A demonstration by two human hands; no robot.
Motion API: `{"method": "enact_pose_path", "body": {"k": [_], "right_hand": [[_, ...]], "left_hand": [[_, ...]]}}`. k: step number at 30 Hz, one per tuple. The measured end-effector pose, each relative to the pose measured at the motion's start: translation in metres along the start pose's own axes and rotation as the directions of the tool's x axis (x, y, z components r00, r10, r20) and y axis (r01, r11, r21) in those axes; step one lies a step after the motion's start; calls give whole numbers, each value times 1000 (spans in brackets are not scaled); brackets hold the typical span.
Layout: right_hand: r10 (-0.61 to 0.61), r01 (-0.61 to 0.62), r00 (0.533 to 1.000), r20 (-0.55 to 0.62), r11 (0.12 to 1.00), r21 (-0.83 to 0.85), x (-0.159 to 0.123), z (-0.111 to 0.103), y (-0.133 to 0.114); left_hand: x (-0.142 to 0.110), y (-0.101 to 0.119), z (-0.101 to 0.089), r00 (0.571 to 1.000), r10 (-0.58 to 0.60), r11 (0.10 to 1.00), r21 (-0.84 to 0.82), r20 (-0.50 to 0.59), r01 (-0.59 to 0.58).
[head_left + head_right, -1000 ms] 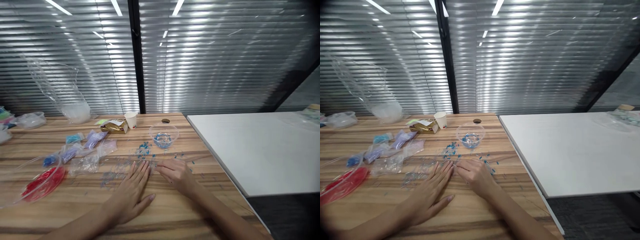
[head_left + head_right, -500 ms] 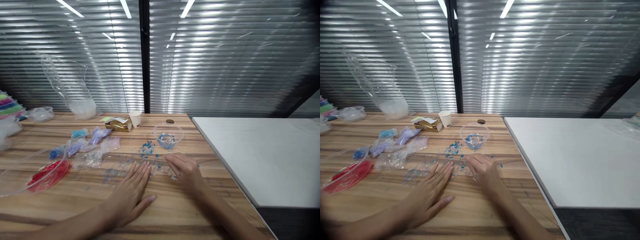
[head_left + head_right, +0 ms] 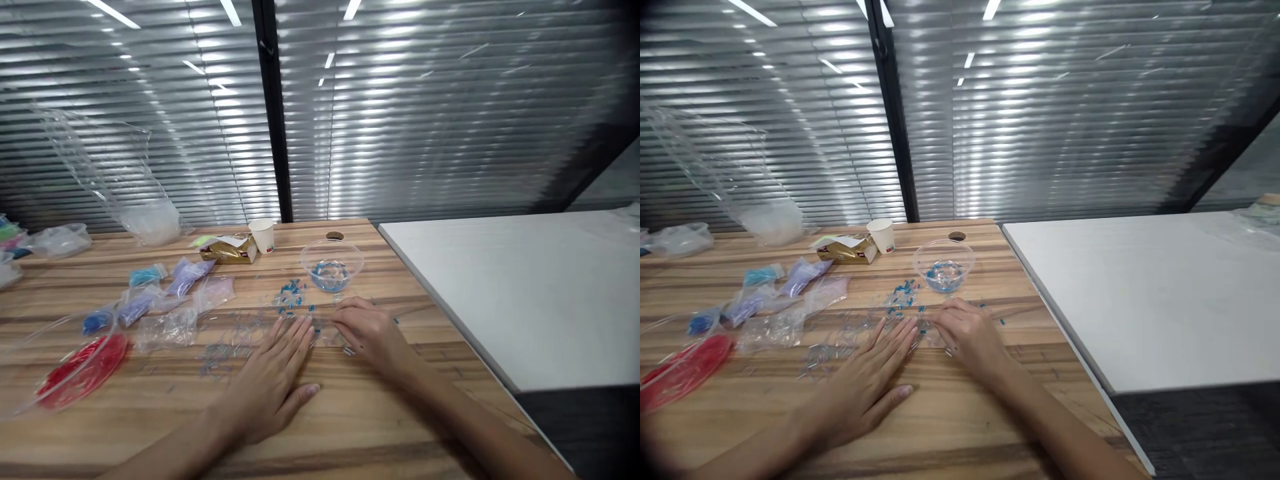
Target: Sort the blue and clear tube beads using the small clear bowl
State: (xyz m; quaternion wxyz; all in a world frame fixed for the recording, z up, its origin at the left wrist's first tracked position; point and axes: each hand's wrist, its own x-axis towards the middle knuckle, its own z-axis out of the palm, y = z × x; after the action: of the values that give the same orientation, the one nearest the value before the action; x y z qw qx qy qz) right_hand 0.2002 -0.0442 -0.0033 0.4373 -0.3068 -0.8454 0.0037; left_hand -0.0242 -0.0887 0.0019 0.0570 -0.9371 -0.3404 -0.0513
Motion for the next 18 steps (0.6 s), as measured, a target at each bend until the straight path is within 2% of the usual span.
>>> {"method": "enact_pose_path", "body": {"k": [6,8,13,18], "right_hand": [[59,-59,998,38,998,4,-3,2,0],[46,-50,995,89,998,35,-3,3,-6],[25,-61,980,195,982,179,-3,4,-22],[-16,-27,972,235,984,178,-8,5,-21]], "left_hand": [[-7,2,-3,999,36,998,-55,-3,-36],[-13,1,-4,999,46,996,-73,-11,-47],[-17,-7,-2,996,-21,999,-41,-89,17],[-13,-9,-6,996,42,998,-32,-77,-45]]}}
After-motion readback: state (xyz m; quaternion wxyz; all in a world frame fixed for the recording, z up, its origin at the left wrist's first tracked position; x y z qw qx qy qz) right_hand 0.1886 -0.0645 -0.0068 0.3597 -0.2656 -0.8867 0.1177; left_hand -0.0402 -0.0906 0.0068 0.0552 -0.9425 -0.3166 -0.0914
